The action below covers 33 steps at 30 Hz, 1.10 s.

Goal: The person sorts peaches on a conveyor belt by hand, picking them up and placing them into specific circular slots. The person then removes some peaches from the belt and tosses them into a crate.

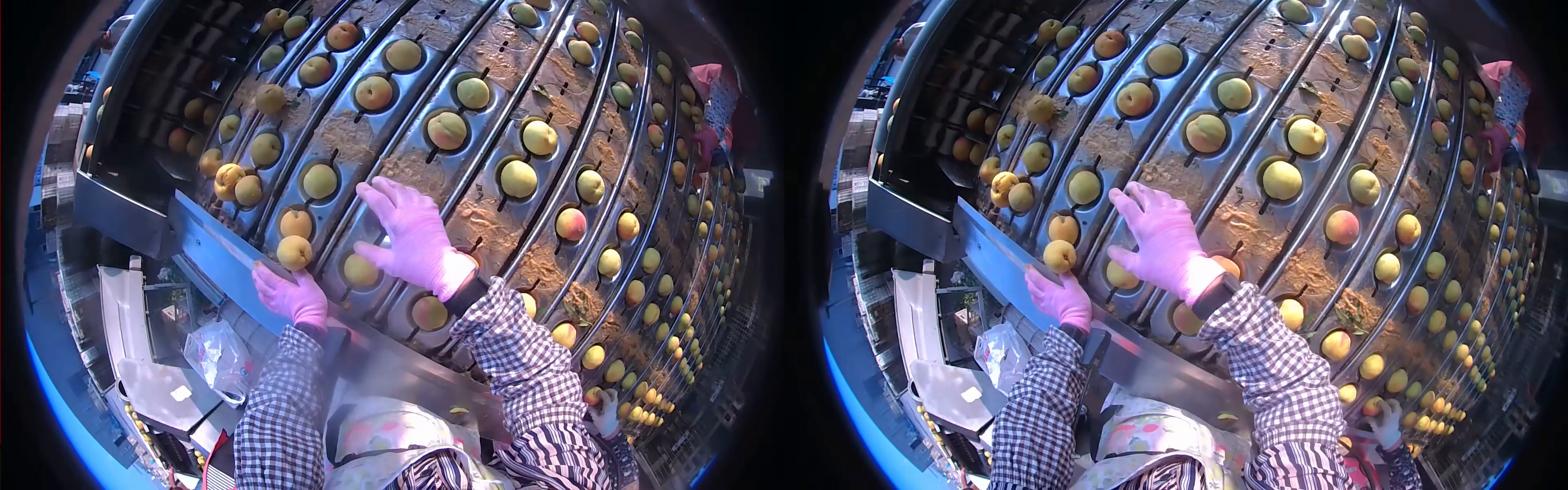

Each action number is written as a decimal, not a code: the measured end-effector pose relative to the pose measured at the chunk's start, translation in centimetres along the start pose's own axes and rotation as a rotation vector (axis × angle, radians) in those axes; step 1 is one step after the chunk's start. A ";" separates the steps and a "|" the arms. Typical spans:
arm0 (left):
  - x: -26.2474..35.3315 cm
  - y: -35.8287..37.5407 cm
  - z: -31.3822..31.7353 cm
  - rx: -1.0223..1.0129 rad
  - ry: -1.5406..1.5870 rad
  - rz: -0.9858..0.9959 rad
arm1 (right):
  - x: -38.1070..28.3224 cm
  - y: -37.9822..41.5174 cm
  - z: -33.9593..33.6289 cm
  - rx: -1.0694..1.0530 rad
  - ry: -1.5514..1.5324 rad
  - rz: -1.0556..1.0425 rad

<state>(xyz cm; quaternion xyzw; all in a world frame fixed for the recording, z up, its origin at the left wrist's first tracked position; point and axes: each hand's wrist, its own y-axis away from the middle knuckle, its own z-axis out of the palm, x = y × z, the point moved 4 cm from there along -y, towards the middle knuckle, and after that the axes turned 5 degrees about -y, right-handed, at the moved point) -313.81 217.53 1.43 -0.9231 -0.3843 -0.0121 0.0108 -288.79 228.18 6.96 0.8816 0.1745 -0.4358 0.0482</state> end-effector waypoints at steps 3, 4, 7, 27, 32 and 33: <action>0.0 -1.3 -0.1 -0.021 0.010 -0.002 | -4.1 -3.8 5.8 -0.116 -0.089 -0.027; 0.1 -1.8 -0.3 -0.016 0.033 -0.014 | -5.2 -4.6 7.7 -0.160 -0.075 -0.051; -1.6 -4.2 1.4 0.027 0.033 0.013 | -7.9 -6.3 12.3 -0.284 -0.021 -0.094; -0.8 -12.2 -1.1 0.101 0.150 0.268 | -10.3 -13.5 14.5 -0.245 0.115 0.219; -0.5 -12.2 -1.5 0.067 0.091 0.292 | -9.8 -8.6 6.1 -0.019 0.066 0.192; -0.6 -12.1 -1.3 0.065 0.090 0.295 | -8.9 -7.1 4.4 -0.010 0.067 0.230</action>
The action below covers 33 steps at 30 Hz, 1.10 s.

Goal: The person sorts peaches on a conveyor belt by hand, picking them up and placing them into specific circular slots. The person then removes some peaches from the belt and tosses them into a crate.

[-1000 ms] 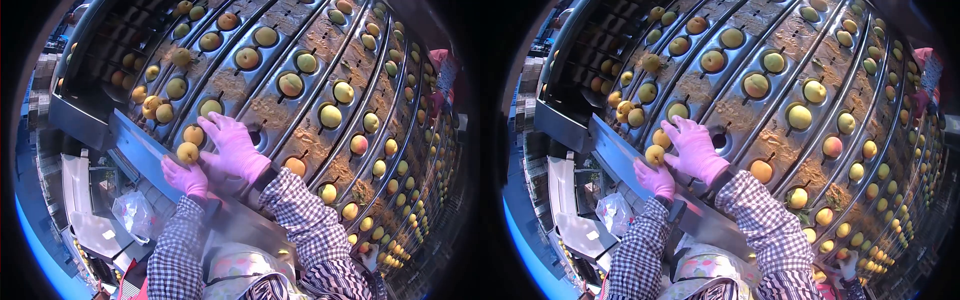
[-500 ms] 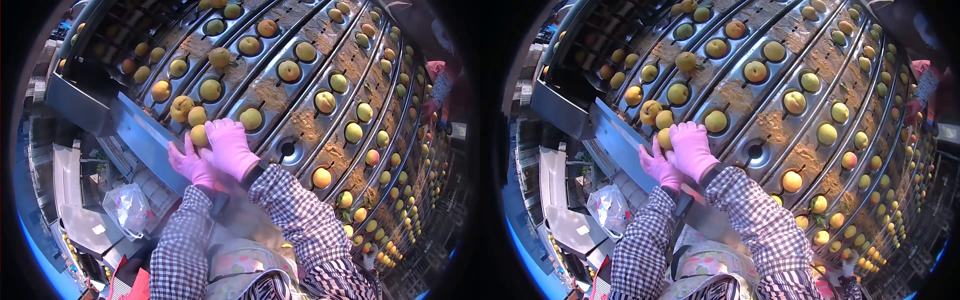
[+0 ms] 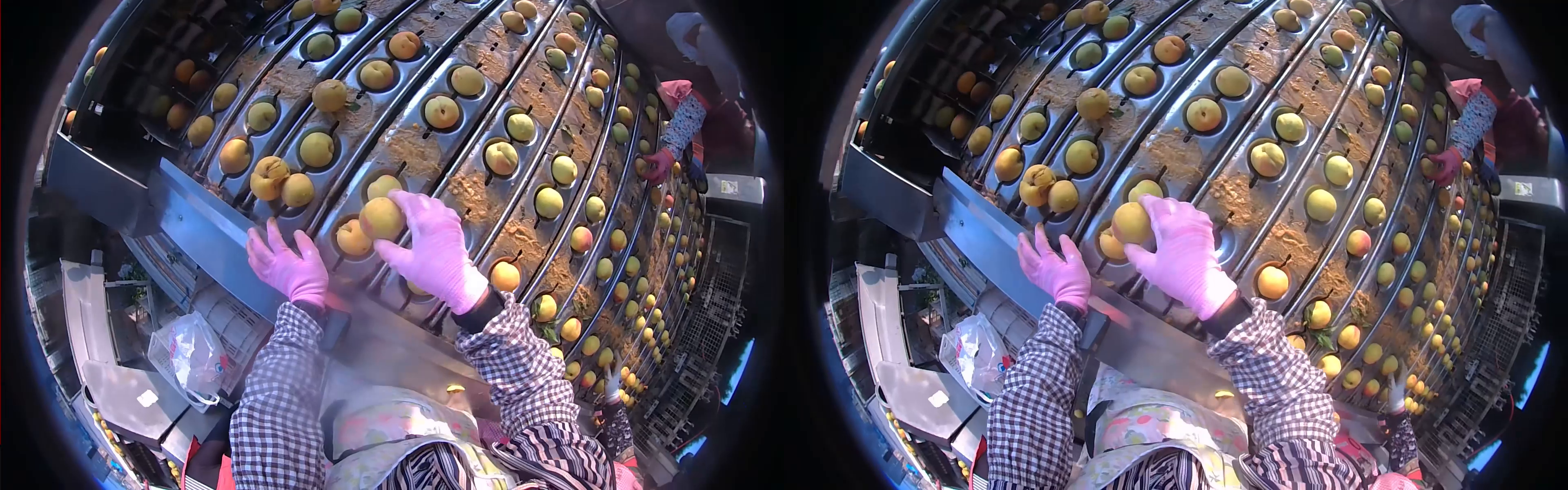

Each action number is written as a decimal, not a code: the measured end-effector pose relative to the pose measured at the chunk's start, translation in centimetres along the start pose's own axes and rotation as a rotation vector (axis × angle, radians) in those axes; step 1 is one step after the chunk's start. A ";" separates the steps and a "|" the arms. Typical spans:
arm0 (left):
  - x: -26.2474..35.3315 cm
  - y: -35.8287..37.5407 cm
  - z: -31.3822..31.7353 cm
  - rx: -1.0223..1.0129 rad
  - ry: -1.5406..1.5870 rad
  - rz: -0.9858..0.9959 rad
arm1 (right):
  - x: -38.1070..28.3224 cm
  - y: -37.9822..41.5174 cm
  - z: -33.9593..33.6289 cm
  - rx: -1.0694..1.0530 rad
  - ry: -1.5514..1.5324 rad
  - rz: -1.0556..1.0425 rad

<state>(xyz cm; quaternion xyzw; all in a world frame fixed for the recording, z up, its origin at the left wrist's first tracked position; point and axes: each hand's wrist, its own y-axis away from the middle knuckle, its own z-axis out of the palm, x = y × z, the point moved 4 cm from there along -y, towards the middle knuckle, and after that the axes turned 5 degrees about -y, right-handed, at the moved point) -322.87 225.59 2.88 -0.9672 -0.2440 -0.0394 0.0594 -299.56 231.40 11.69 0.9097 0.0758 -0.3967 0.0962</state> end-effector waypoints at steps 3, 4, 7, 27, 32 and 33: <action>0.0 -0.2 0.2 0.016 -0.017 0.003 | 4.8 3.5 -2.7 0.072 0.088 0.169; -0.1 -0.2 0.2 0.013 -0.005 0.002 | 6.0 4.4 -3.2 0.090 0.135 0.221; -0.2 -0.2 0.3 0.008 0.018 0.002 | 7.2 6.5 -3.7 0.163 0.300 0.167; 0.1 -0.4 -0.1 0.001 0.015 0.002 | 9.4 6.2 -1.3 -0.008 0.234 0.140; -0.5 -0.3 0.2 0.002 -0.021 -0.005 | 9.5 7.4 -1.0 0.071 0.204 0.142; -0.3 -0.4 0.4 0.000 -0.020 0.009 | 9.5 7.4 -0.9 0.070 0.190 0.141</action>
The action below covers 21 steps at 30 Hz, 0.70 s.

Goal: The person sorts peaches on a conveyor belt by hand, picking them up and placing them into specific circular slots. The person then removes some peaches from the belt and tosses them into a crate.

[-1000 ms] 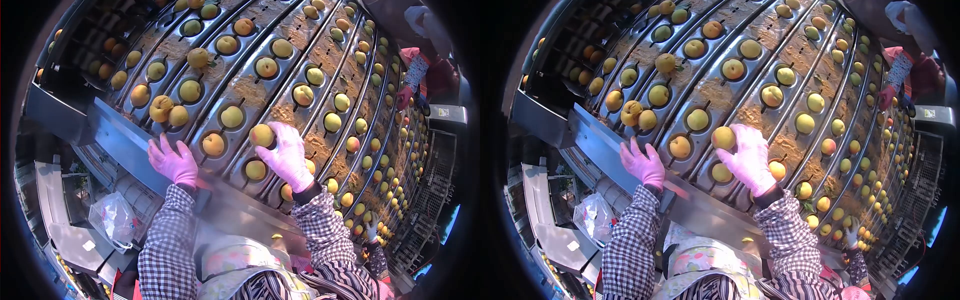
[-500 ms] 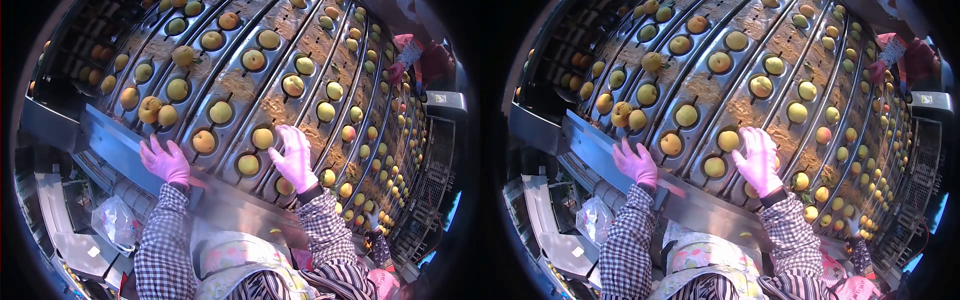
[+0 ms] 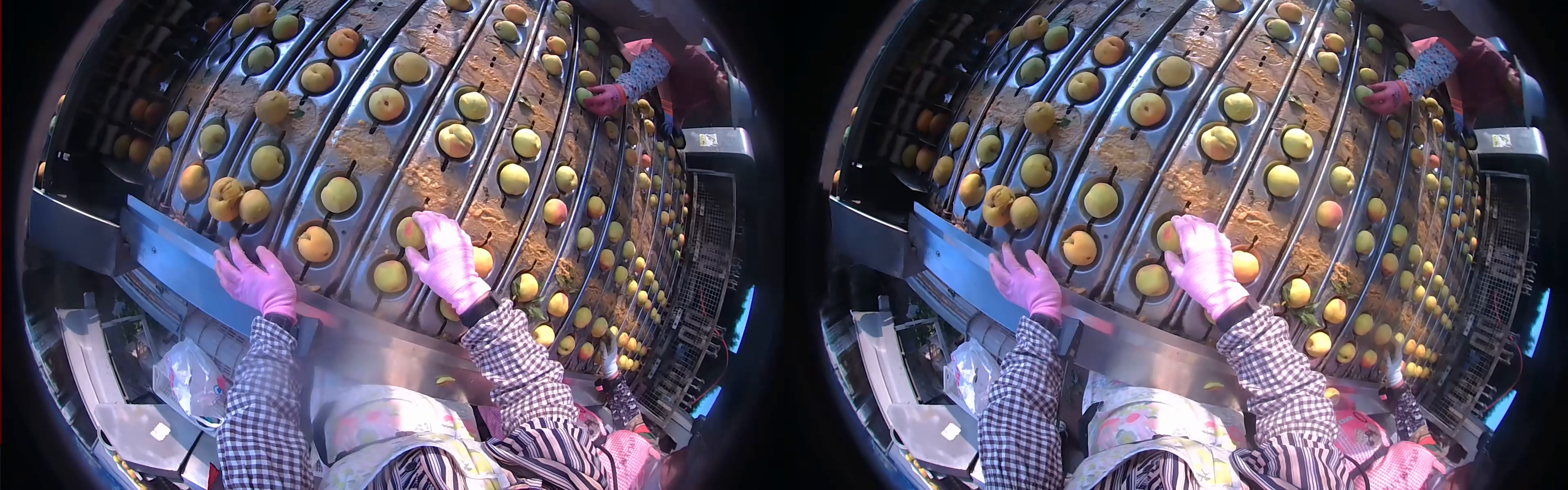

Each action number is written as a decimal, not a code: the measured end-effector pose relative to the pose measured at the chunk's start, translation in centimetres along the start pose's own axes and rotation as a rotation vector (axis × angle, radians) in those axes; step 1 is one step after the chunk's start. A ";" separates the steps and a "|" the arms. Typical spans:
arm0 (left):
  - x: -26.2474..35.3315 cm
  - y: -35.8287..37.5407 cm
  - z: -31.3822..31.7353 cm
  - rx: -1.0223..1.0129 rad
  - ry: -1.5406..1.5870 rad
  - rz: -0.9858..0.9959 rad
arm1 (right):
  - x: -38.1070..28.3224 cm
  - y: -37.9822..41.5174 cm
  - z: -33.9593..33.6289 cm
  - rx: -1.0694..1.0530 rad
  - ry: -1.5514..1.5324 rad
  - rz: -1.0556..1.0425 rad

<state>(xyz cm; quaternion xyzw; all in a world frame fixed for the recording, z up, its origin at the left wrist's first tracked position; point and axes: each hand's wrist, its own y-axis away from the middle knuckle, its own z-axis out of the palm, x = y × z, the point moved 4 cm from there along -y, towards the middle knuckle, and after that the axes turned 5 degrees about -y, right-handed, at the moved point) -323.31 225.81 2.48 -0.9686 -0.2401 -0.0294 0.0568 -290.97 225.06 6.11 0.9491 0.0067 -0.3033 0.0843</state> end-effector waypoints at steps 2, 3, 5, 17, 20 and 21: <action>0.1 0.0 0.1 0.001 -0.007 -0.002 | -0.3 -0.2 -0.2 0.010 -0.033 0.003; -0.2 0.0 0.4 0.018 -0.015 0.013 | -0.3 -0.3 -0.3 -0.009 -0.091 0.031; -0.4 -0.2 0.8 0.023 -0.026 0.016 | -0.4 0.0 -0.2 0.080 -0.184 0.027; -1.6 -0.4 1.9 -0.023 -0.096 0.023 | 7.0 4.2 -8.2 0.267 0.037 0.218; -1.9 -0.5 2.1 -0.019 -0.101 0.035 | 13.3 5.8 -12.4 0.354 0.164 0.442; -2.0 -0.5 2.2 -0.011 -0.100 0.035 | 15.6 6.3 -13.3 0.416 0.182 0.475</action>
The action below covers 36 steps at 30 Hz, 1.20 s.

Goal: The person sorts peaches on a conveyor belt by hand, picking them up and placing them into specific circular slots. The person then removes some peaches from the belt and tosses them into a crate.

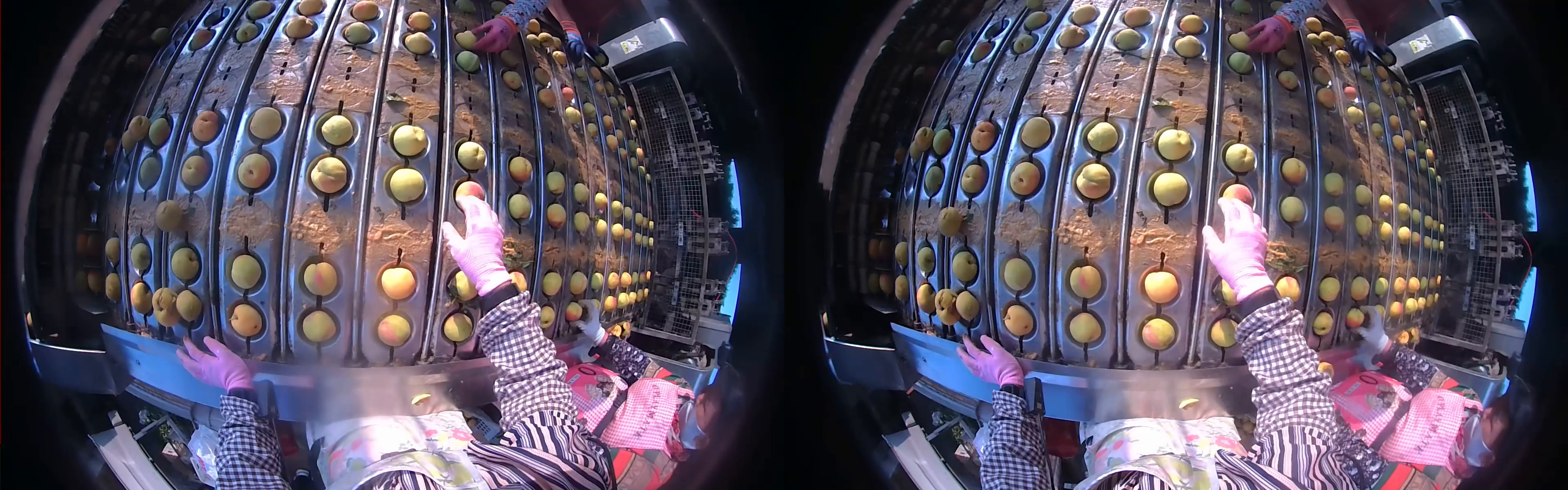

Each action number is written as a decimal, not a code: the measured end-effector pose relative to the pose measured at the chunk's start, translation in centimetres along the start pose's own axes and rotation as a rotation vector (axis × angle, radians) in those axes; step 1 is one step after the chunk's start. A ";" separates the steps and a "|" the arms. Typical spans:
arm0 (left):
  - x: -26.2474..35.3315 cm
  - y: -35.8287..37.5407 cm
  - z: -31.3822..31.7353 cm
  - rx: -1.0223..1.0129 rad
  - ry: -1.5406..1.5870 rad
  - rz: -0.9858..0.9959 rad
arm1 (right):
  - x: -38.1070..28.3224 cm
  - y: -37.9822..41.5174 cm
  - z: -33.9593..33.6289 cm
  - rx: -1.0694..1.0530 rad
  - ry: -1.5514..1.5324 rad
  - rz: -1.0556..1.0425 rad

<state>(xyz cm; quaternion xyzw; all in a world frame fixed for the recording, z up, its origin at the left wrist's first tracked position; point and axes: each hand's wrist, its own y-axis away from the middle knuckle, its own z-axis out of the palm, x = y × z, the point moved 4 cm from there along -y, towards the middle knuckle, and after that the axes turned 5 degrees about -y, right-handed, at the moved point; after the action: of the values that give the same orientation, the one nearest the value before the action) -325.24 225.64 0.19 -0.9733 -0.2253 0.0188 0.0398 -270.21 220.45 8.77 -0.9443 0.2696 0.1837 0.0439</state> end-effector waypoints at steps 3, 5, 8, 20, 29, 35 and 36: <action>0.0 -0.5 -0.1 0.003 0.004 -0.008 | 4.7 -2.7 0.1 0.076 0.036 0.081; -0.7 -1.2 0.5 0.011 0.005 -0.008 | 6.0 -3.5 1.5 0.004 0.128 0.094; -1.6 -2.4 0.8 0.030 0.050 -0.009 | 6.1 -4.0 1.9 -0.003 0.172 0.113; -7.5 -9.7 3.8 0.034 -0.048 -0.062 | 3.1 -8.1 0.7 0.115 0.202 0.231; -7.5 -12.5 2.5 -0.107 -0.075 -0.344 | 4.4 -13.4 2.9 0.108 0.280 0.355; -8.1 -12.7 3.0 -0.095 -0.073 -0.326 | 0.3 -12.9 2.2 0.141 0.188 0.298; -8.2 -12.7 3.0 -0.095 -0.082 -0.324 | -1.0 -12.4 2.3 0.086 0.078 0.261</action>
<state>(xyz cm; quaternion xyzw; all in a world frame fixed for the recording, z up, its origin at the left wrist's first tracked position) -338.28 233.62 -1.60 -0.9235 -0.3812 0.0414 -0.0129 -265.23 231.87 6.80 -0.9049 0.3991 0.1393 0.0495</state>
